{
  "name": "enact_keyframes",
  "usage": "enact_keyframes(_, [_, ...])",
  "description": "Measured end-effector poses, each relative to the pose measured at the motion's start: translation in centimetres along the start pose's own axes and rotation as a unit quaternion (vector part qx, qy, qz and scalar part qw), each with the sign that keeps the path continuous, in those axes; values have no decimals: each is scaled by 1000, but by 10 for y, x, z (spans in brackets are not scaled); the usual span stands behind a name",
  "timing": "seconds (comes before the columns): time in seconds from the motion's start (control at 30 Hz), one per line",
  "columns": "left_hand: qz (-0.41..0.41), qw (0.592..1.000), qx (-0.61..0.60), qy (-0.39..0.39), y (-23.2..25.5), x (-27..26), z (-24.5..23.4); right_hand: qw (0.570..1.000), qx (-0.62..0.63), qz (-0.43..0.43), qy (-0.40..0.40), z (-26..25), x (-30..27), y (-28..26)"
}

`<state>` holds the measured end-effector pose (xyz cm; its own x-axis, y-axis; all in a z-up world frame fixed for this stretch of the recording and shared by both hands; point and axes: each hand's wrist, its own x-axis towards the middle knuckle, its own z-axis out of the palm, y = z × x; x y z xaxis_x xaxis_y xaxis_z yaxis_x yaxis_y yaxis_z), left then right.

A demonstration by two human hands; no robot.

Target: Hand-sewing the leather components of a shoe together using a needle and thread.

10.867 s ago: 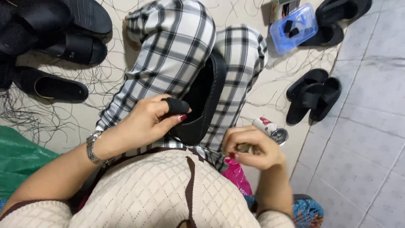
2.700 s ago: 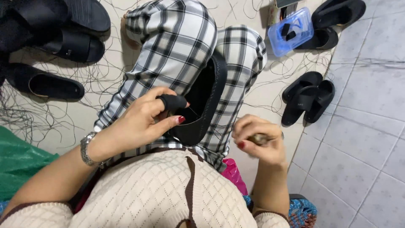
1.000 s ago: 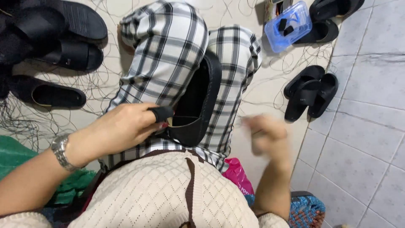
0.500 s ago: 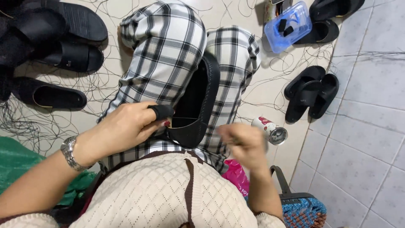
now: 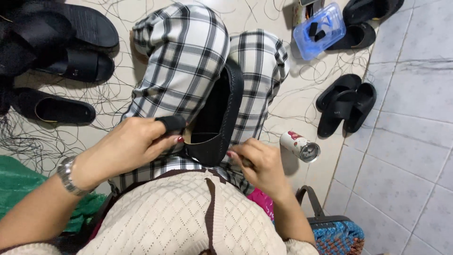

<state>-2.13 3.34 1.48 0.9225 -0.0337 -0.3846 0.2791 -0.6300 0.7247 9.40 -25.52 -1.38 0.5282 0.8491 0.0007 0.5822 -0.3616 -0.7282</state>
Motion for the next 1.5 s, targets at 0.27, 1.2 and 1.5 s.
enact_keyframes(0.27, [-26,959,-156,-235,-3,-11,-2,966,253,52,-12,-15,-4,54])
enact_keyframes(1.2, [138,975,20,174,21,5,28,954,-257,-84,-129,-44,11,-16])
enact_keyframes(1.5, [112,988,-18,103,13,14,57,949,-258,-42,-178,-63,38,-44])
